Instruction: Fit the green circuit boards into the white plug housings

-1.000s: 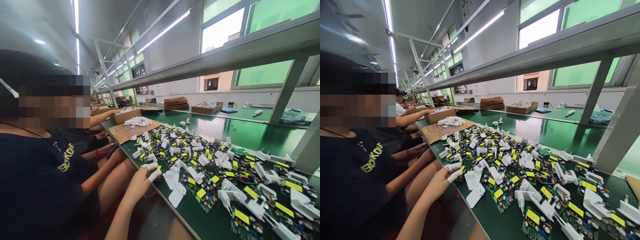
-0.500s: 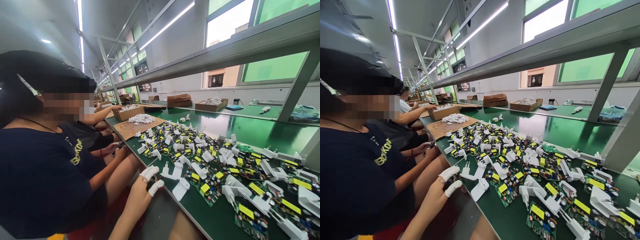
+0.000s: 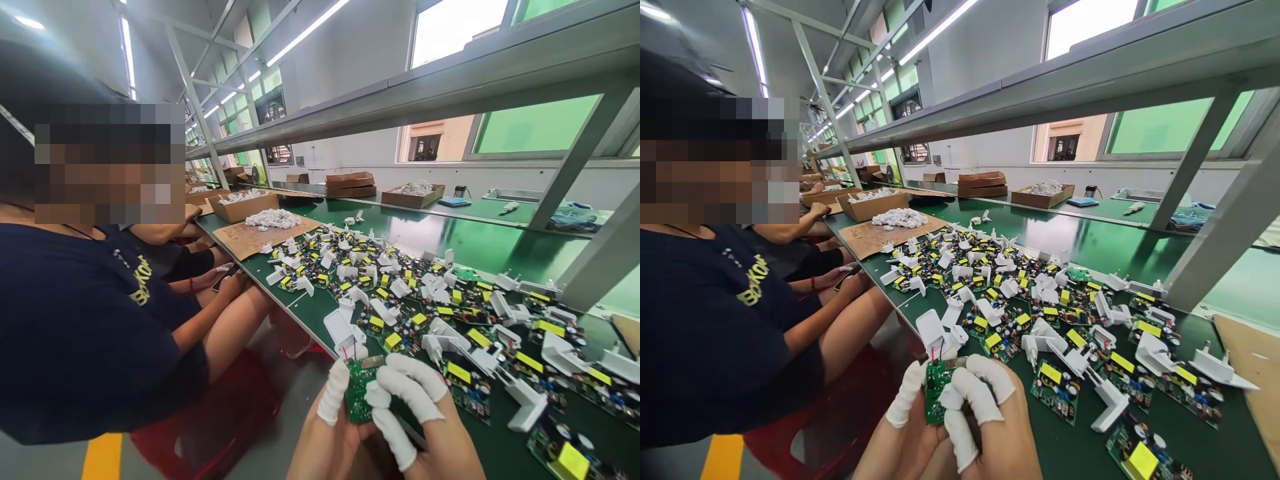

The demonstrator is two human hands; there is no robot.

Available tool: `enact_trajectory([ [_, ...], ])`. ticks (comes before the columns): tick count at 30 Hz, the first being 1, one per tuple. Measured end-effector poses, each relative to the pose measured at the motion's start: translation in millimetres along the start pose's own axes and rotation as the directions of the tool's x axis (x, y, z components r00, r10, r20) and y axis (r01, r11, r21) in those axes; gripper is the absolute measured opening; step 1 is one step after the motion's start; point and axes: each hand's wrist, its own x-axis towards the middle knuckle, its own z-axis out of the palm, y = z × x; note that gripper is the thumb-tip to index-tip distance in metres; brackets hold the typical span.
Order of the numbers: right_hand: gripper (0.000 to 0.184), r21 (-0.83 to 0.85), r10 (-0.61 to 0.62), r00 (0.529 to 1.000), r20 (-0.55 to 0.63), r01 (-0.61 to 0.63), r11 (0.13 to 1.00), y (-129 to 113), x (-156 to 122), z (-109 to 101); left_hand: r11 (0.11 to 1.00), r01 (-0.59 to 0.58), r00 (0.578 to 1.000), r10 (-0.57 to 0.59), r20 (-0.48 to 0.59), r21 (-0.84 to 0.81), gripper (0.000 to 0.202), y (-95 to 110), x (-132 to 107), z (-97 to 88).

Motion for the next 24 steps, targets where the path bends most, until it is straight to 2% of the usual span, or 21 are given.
enact_trajectory([
  [4,0.031,-0.106,-0.009,0.999,0.050,0.015,0.994,7,-5,-1,0.961,-0.166,0.984,0.175,-0.024,0.219,0.064,-9,-4,11.9],
  [7,0.048,-0.051,0.074,0.988,0.136,-0.068,0.996,12,-13,-5,0.928,-0.186,0.964,0.236,-0.121,0.324,0.071,-14,-4,17.1],
  [9,0.063,0.012,0.182,0.956,0.230,-0.190,0.982,15,-17,-7,0.911,-0.189,0.956,0.256,-0.144,0.365,0.072,-18,-2,16.3],
  [11,0.072,0.061,0.275,0.905,0.326,-0.310,0.949,15,-19,-8,0.906,-0.204,0.956,0.265,-0.122,0.371,0.073,-22,0,14.1],
  [14,0.072,0.043,0.316,0.856,0.408,-0.364,0.930,12,-18,-8,0.940,-0.174,0.971,0.213,-0.109,0.294,0.078,-25,-1,13.0],
  [17,0.061,-0.103,0.281,0.884,0.375,-0.261,0.960,10,-16,-7,0.981,-0.118,0.986,0.133,-0.096,0.152,0.086,-25,-2,16.4],
  [20,0.050,-0.159,0.202,0.913,0.353,-0.154,0.975,13,-19,-4,0.991,-0.121,0.983,0.128,-0.129,0.060,0.078,-23,-1,21.3],
  [22,0.047,-0.092,0.168,0.922,0.350,-0.145,0.985,18,-24,1,0.991,-0.133,0.970,0.136,-0.203,0.030,0.075,-22,0,24.0],
  [24,0.050,0.074,0.155,0.939,0.307,-0.186,0.980,20,-28,7,0.989,-0.147,0.958,0.143,-0.248,0.003,0.077,-23,1,24.8],
])
